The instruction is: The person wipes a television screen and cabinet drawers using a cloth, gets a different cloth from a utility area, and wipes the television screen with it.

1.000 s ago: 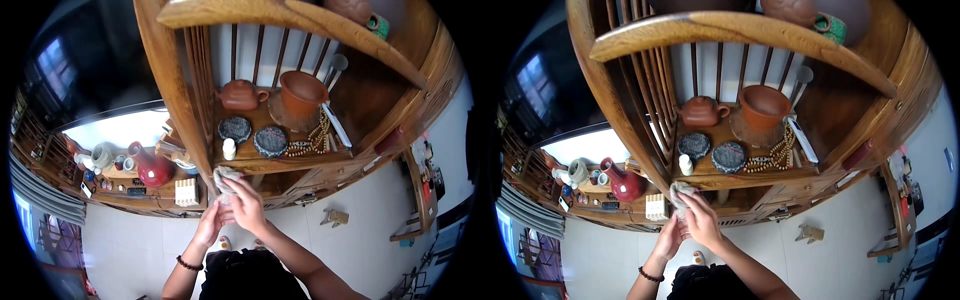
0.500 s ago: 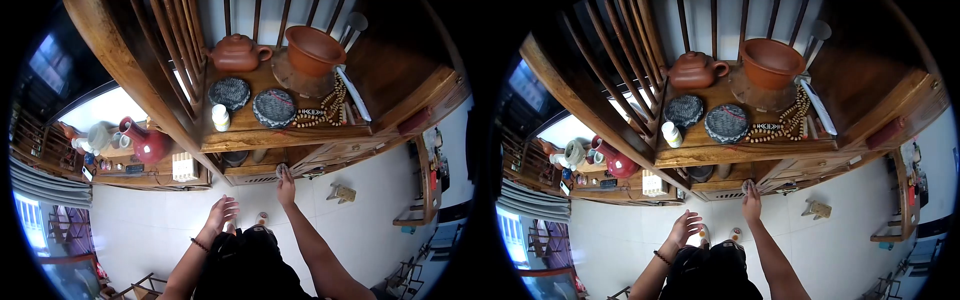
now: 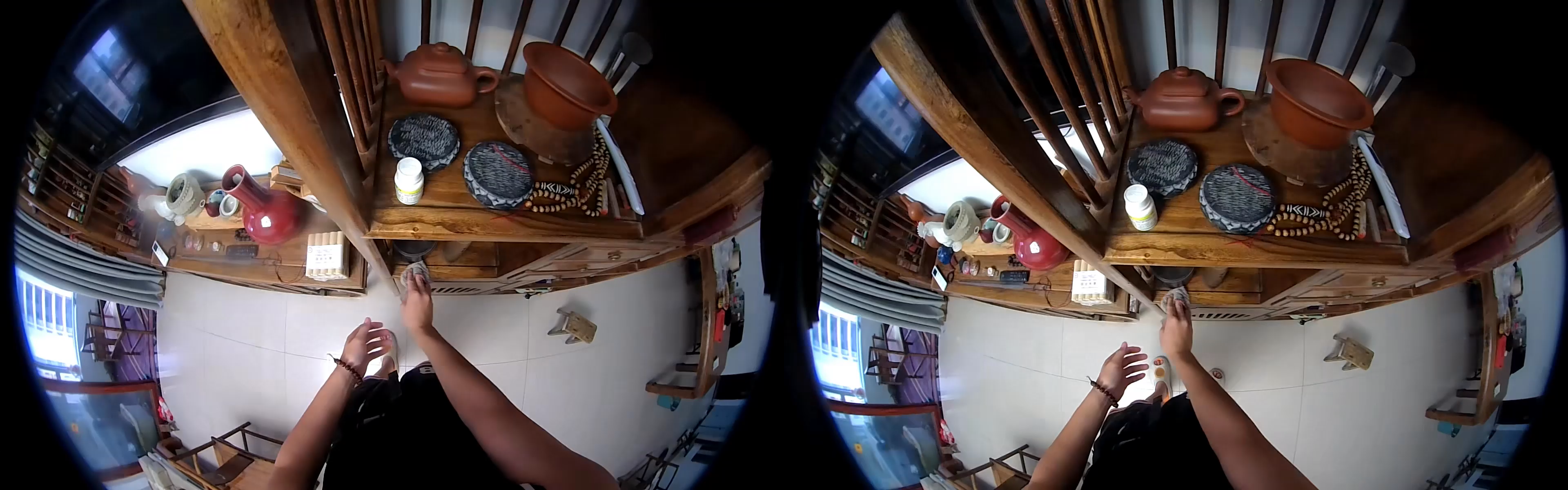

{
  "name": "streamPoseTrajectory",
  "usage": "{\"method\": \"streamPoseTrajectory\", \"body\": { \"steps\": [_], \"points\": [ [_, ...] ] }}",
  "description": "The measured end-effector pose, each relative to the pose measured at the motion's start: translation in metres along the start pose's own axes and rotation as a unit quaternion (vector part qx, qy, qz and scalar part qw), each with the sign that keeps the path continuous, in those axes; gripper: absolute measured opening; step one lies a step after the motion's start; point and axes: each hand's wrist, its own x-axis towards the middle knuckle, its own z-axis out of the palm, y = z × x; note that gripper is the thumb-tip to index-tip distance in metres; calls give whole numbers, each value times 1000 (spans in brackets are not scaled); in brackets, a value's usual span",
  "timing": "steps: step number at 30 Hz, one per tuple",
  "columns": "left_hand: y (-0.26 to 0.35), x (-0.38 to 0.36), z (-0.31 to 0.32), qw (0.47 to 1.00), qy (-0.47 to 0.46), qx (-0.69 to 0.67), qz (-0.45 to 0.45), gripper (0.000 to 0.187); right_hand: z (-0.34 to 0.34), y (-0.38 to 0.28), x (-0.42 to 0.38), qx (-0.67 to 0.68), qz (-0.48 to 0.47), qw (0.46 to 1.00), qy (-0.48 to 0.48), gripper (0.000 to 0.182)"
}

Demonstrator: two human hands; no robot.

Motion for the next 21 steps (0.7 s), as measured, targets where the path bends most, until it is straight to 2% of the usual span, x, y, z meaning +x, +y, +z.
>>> {"method": "streamPoseTrajectory", "body": {
  "steps": [4, 7, 8, 9, 11, 12, 13, 14, 15, 16, 18, 20, 21],
  "points": [
    [0, 4, 3, 1000, 1, 9, -9, 52, 19, -12, 5, 14, 15, 998, -57, 66],
    [-4, 9, 9, 1000, -13, 20, -12, 52, 30, -18, 7, 18, 19, 998, -57, 62],
    [-5, 10, 11, 999, -21, 25, -14, 53, 31, -18, 5, 18, 8, 1000, -24, 53],
    [-6, 14, 11, 999, -26, 31, -16, 53, 28, -14, 7, 17, 14, 1000, -19, 53],
    [-10, 24, 12, 998, -38, 47, -25, 57, 18, -4, 15, 182, 18, 982, -38, 44],
    [-12, 29, 17, 997, -48, 54, -26, 57, 6, -2, 13, 238, 91, 964, -73, 34],
    [-14, 31, 22, 999, -23, 45, -19, 62, -5, 5, 6, 234, 97, 965, -61, 34],
    [-15, 36, 26, 999, 2, 36, -12, 68, -17, 13, -2, 405, 186, 890, -94, 31],
    [-12, 35, 37, 1000, 0, 22, -22, 81, -31, 18, -8, 561, 260, 777, -122, 28],
    [-6, 28, 52, 1000, -14, 15, -22, 79, -56, 12, -19, 606, 303, 732, -76, 22],
    [-3, 29, 72, 998, -42, 23, -31, 77, -88, 19, -41, 616, 333, 713, -44, 23],
    [-10, 42, 89, 977, -192, 26, -88, 56, -114, 40, -63, 626, 359, 692, -1, 25],
    [-14, 44, 102, 967, -213, 106, -94, 41, -128, 52, -72, 586, 357, 727, 7, 25]
  ]
}}
